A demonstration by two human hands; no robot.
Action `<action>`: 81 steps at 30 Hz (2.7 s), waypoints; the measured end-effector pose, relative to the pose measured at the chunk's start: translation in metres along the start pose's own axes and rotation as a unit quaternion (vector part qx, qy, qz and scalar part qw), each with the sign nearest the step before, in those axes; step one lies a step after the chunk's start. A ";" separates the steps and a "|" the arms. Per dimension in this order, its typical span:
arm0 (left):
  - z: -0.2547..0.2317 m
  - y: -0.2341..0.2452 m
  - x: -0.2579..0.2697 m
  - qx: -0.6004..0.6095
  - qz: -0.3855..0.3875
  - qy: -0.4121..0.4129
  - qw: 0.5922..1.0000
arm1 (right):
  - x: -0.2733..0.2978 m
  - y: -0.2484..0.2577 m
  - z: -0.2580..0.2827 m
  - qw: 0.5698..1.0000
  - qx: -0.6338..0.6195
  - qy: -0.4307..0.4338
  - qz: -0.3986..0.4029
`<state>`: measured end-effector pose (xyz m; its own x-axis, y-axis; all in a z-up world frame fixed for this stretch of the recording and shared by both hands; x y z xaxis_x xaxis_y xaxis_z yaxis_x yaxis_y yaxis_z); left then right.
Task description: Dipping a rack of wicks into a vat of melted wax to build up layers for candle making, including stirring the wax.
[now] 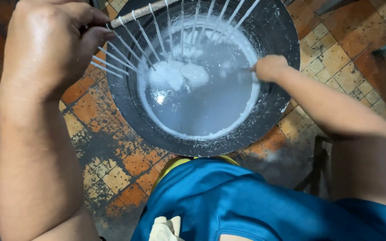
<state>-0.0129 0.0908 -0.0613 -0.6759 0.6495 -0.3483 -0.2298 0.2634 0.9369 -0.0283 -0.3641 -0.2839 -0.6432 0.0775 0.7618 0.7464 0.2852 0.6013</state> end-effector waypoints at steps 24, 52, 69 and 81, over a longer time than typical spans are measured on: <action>-0.024 0.001 -0.007 0.092 -0.011 -0.007 0.996 | -0.086 -0.074 0.078 0.953 -0.236 0.108 -0.158; -0.026 -0.025 -0.023 0.084 -0.003 -0.026 0.996 | -0.047 -0.071 0.164 0.950 -0.285 0.107 -0.074; -0.098 -0.151 0.010 0.111 0.111 0.107 0.982 | 0.141 -0.099 0.059 0.993 -0.109 0.006 0.046; -0.126 -0.346 0.050 0.172 0.328 0.268 0.889 | 0.182 -0.098 0.053 0.971 -0.235 0.041 0.002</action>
<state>-0.0551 -0.0579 -0.3991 -0.8437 0.3345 0.4199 0.5025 0.2168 0.8370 -0.2279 -0.3272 -0.2174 -0.6383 -0.0044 0.7698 0.7571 -0.1844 0.6267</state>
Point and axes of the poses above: each hand's wrist, its own x-axis away from the middle knuckle, its own y-axis out of the back of the hand, z = x × y, the point moved 1 cm from there along -x, towards the middle knuckle
